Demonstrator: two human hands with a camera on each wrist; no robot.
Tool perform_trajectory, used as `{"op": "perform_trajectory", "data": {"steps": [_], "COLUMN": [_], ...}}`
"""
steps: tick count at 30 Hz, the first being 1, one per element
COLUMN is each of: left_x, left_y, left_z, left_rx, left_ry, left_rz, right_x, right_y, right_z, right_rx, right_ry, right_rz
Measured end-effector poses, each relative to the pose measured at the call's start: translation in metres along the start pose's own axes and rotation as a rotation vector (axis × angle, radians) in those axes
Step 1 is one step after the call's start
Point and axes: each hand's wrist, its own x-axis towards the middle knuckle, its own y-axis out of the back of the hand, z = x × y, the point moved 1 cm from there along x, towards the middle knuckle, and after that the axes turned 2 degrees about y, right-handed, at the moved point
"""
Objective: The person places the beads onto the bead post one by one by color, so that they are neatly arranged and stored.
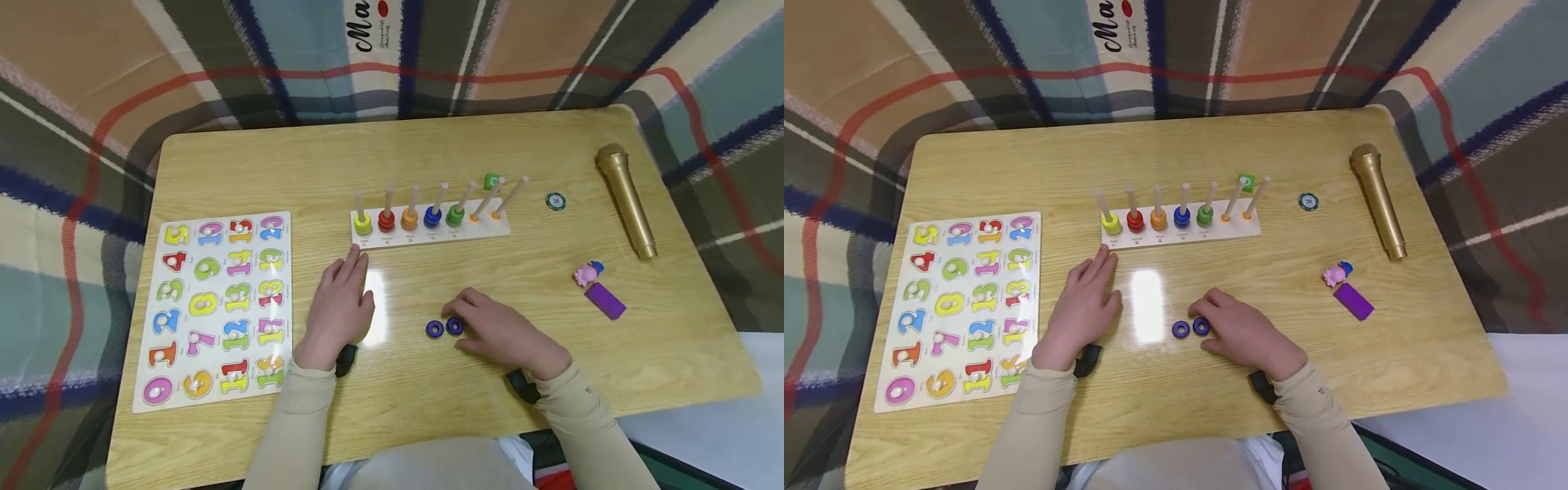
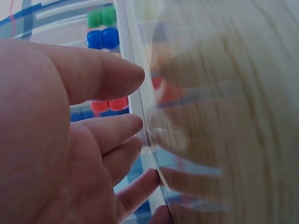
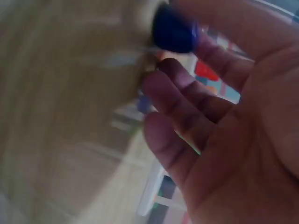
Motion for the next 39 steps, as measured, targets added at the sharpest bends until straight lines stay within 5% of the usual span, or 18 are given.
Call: {"op": "perform_trajectory", "data": {"steps": [7, 14, 18, 29, 39], "left_x": [-0.001, -0.002, -0.002, -0.002, -0.001], "left_y": [0.001, 0.000, -0.002, -0.002, -0.002], "left_z": [-0.004, -0.005, -0.005, -0.002, -0.003], "left_rx": [-0.008, -0.007, -0.011, -0.008, -0.004], "left_ry": [0.000, -0.004, 0.001, -0.014, -0.014], "left_rz": [0.010, 0.013, 0.013, 0.028, 0.027], "right_x": [0.005, 0.022, 0.039, 0.060, 0.048], "right_y": [0.012, 0.059, 0.083, 0.099, 0.091], "right_z": [0.011, 0.032, 0.037, 0.042, 0.035], "right_rx": [0.052, 0.108, 0.141, 0.138, 0.096], "right_ry": [-0.072, -0.168, -0.245, -0.271, -0.263], "right_rz": [0.206, 0.739, 0.939, 0.961, 0.891]}}
